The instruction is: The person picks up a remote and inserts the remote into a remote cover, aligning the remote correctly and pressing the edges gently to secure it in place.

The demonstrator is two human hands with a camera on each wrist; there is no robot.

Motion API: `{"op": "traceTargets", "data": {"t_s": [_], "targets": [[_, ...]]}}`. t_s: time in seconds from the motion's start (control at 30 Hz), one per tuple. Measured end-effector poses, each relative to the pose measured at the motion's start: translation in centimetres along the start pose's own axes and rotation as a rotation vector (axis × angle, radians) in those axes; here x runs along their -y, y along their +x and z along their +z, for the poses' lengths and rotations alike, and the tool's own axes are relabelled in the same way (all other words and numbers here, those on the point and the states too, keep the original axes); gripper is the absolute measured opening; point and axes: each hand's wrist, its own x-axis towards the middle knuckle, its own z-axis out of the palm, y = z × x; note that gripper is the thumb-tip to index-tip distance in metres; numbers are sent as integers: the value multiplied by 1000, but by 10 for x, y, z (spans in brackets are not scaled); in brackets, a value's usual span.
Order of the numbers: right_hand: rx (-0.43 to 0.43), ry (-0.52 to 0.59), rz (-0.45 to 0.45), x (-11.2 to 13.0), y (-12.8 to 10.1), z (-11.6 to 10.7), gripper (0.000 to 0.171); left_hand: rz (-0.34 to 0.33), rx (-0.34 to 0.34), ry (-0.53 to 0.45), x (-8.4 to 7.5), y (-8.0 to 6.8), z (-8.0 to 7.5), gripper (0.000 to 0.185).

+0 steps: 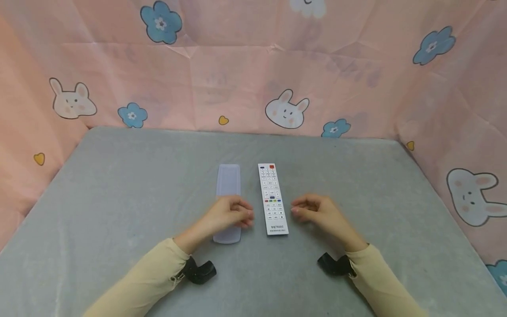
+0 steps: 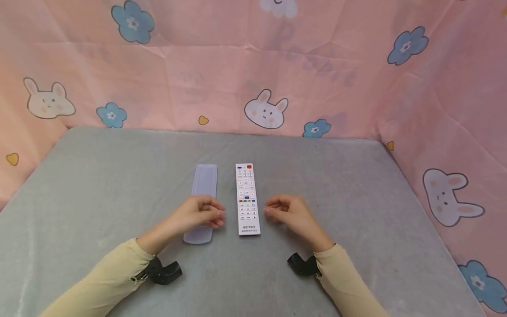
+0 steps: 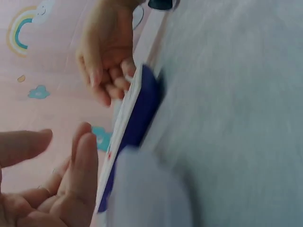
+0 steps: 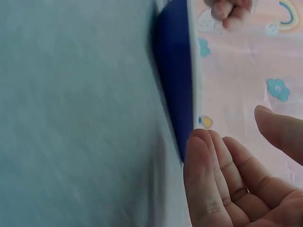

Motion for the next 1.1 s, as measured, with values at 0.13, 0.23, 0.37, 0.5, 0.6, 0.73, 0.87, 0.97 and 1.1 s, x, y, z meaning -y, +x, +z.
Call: {"op": "traceTargets", "data": {"t_s": [0.13, 0.23, 0.37, 0.5, 0.6, 0.73, 0.87, 0.97, 1.1], "targets": [[26, 45, 8, -2, 1, 6, 28, -43, -12, -23, 4, 8, 12, 19], [44, 68, 17, -5, 3, 9, 27, -67, -15, -10, 6, 11, 19, 18], [80, 86, 32, -10, 4, 11, 27, -112, -8, 10, 8, 11, 27, 16], [121, 100, 32, -12, 4, 13, 28, -133, -1, -40, 13, 10, 32, 18], [132, 101, 39, -13, 4, 14, 28, -135, 11, -86, 19, 11, 35, 20], [127, 112, 82, -13, 2, 17, 29, -131, 19, -113, 23, 12, 36, 22], [122, 124, 107, -12, 2, 20, 30, -126, 6, -96, 23, 14, 37, 23], [126, 138, 107, -11, 2, 22, 30, -129, -3, -81, 22, 15, 37, 23], [118, 154, 109, -12, 3, 23, 29, -138, -17, -75, 21, 16, 38, 23]]}}
